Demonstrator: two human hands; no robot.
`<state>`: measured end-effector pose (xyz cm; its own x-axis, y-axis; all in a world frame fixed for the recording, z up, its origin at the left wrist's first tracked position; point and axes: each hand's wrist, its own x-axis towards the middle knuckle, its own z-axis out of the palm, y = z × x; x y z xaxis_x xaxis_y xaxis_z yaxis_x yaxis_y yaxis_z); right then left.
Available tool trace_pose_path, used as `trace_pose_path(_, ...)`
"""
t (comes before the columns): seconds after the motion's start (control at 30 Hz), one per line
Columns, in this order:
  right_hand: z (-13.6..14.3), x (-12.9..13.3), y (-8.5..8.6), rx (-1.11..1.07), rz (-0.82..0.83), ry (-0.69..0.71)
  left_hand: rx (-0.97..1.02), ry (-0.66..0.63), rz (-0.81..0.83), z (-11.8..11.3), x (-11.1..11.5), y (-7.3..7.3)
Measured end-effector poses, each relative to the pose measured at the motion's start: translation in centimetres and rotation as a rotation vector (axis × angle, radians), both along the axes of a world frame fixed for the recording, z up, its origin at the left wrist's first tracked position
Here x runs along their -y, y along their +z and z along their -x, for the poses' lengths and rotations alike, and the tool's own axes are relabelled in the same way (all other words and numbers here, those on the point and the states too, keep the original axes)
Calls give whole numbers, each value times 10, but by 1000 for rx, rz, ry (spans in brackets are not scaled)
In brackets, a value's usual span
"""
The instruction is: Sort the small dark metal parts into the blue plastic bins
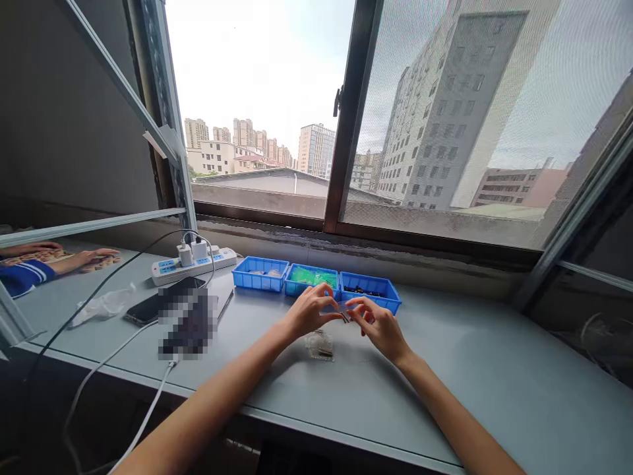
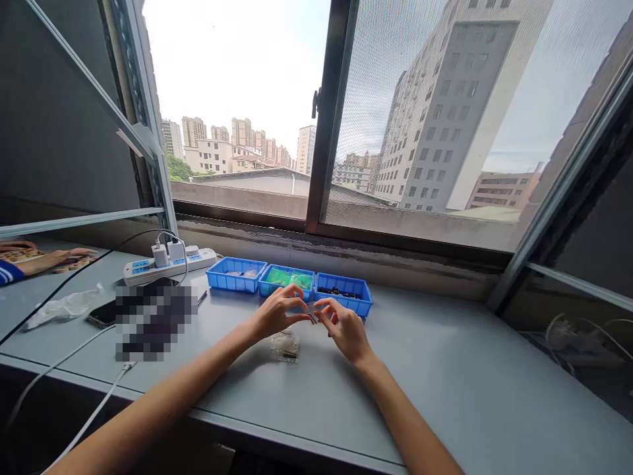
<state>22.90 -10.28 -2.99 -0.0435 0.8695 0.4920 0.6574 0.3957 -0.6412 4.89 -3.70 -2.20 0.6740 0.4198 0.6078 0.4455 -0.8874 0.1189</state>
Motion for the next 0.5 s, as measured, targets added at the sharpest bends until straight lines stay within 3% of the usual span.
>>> trace_pose_path(0.2,0,2,0,128,36,40,46,-5,-53,-3,-1,-2)
trace_pose_path(0.5,-1,3,3,168,16,-104,51,-47,-23,-6,1,-2)
